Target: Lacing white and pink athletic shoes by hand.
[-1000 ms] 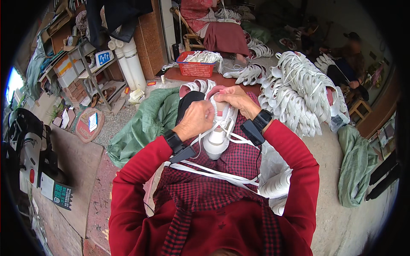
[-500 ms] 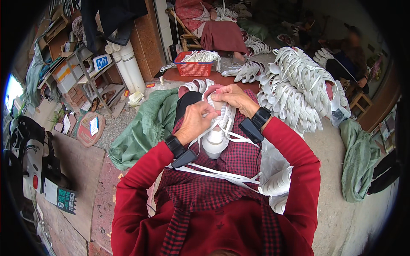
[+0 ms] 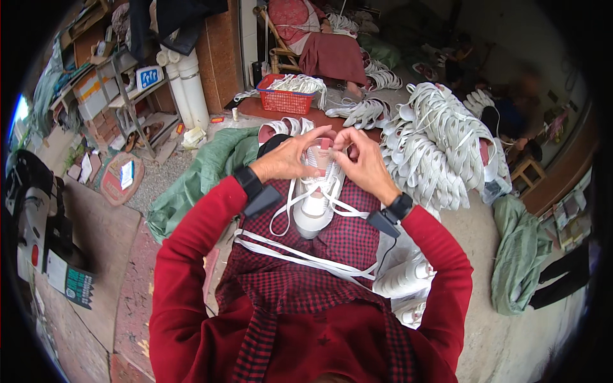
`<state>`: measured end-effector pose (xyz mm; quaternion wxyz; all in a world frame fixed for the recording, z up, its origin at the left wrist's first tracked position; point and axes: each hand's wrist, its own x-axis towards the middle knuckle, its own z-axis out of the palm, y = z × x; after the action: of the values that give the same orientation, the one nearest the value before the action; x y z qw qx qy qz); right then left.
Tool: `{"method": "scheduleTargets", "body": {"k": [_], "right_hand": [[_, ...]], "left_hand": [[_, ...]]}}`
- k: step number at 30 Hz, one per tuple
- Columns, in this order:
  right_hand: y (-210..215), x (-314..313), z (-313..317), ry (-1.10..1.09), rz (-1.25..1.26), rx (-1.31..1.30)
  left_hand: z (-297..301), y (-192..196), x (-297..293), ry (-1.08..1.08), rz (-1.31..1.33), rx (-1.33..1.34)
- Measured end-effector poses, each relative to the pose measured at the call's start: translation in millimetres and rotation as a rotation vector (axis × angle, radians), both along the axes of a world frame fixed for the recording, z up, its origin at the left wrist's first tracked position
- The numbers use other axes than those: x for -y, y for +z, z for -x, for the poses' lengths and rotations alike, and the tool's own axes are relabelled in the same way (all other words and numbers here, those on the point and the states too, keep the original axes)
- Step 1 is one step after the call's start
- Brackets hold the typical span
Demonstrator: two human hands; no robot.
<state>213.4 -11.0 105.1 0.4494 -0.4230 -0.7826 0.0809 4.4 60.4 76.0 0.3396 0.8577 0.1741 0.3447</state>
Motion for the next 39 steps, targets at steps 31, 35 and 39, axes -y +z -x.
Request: {"method": "scheduleTargets", "body": {"k": [31, 35, 39], "right_hand": [[0.3, 19.1, -130.5, -0.292, 0.152, 0.173], [-5.3, 29.6, -69.6, -0.156, -0.022, 0.277], [-11.9, 38.9, -13.0, -0.114, 0.002, 0.258]], "left_hand": [[-2.0, 2.9, 6.2, 0.059, 0.044, 0.053], [2.9, -3.3, 25.0, 0.406, -0.515, 0.093], [-10.5, -6.1, 50.3, 0.283, -0.592, -0.103]]}}
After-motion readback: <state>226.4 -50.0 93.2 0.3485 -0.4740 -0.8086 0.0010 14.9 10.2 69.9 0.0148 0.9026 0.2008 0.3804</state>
